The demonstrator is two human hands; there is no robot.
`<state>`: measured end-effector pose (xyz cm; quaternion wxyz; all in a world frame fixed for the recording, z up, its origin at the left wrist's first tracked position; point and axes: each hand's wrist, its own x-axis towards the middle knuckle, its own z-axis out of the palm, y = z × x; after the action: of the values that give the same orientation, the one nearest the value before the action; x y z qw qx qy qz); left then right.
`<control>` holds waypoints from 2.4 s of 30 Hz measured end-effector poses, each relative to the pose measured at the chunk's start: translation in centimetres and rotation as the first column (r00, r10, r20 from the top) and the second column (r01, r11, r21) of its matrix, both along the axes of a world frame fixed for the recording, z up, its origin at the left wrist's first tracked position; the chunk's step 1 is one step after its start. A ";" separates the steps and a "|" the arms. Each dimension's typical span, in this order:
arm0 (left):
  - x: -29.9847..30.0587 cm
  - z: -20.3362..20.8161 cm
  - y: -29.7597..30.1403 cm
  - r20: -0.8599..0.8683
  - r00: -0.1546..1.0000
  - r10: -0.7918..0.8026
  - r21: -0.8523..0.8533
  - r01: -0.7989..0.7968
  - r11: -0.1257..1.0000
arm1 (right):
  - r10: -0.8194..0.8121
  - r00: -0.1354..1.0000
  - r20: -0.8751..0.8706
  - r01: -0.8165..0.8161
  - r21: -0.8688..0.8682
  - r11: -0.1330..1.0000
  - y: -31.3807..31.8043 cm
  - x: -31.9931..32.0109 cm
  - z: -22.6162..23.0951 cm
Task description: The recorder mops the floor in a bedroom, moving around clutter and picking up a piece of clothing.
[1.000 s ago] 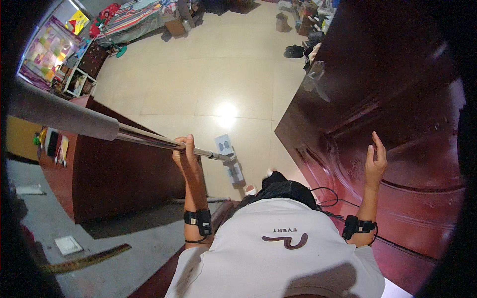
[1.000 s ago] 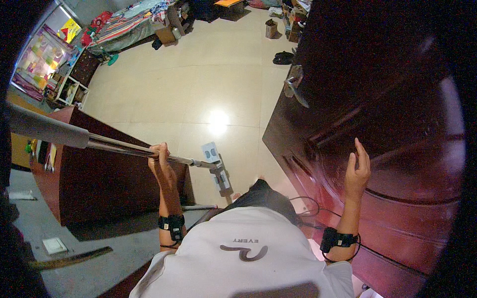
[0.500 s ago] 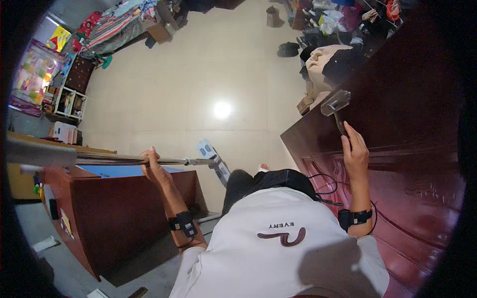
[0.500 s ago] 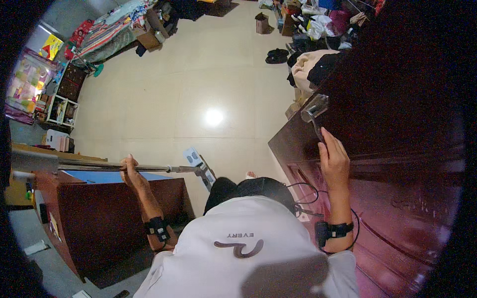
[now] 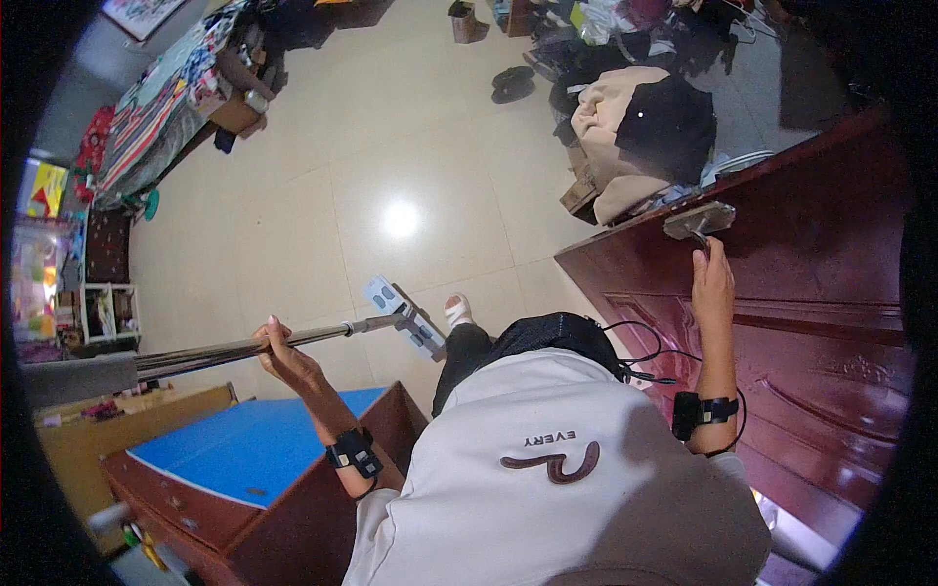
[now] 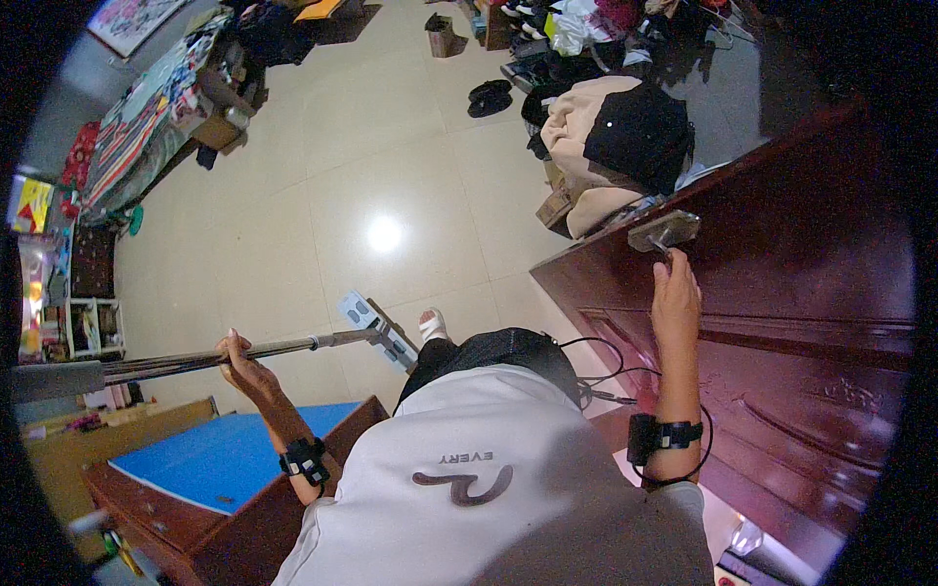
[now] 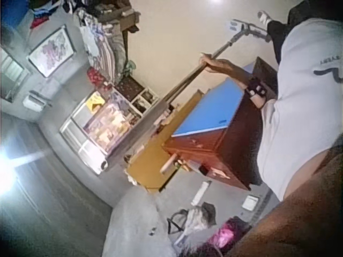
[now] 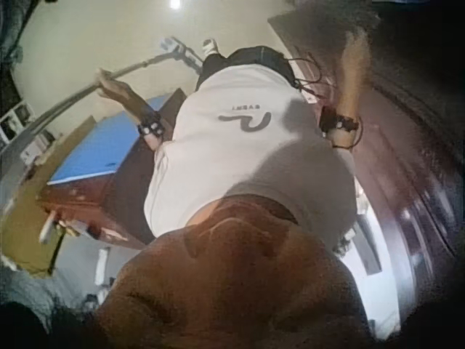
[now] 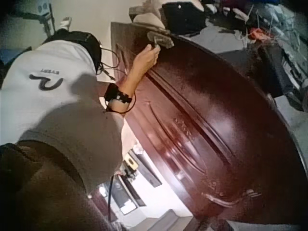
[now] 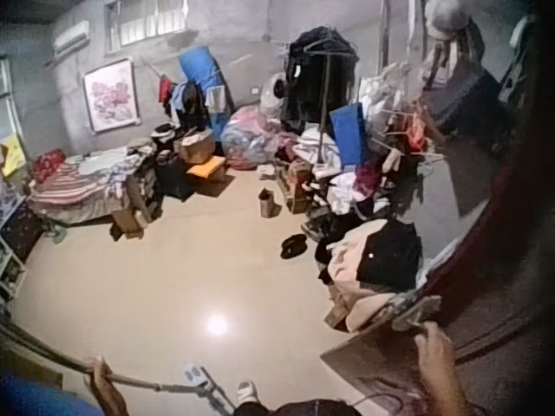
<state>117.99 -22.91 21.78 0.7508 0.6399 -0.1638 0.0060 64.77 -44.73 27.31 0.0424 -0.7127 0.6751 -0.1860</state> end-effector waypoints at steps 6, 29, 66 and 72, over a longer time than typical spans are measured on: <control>4.6 0.2 -5.1 0.036 0.989 -0.144 0.040 0.142 0.989 | -0.134 0.990 0.043 0.131 0.052 0.990 -2.1 -0.3 0.0; 9.4 -4.7 -20.3 -0.064 0.963 -0.263 0.257 0.270 0.928 | -0.124 0.991 -0.051 0.125 0.022 0.992 -2.0 1.5 1.7; 18.7 -5.3 -38.9 -0.069 0.352 -0.933 0.812 0.563 0.153 | -0.247 0.958 0.143 0.252 -0.015 0.968 7.2 6.9 3.9; 17.2 -1.9 -37.0 -0.010 0.351 -0.936 0.808 0.554 0.199 | -0.182 0.955 0.233 0.150 0.149 0.977 6.1 9.3 9.1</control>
<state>135.16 -59.96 19.85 0.2702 0.6646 -0.6393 -0.2769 74.07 -38.64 36.38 0.1559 -0.6206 0.7327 -0.2316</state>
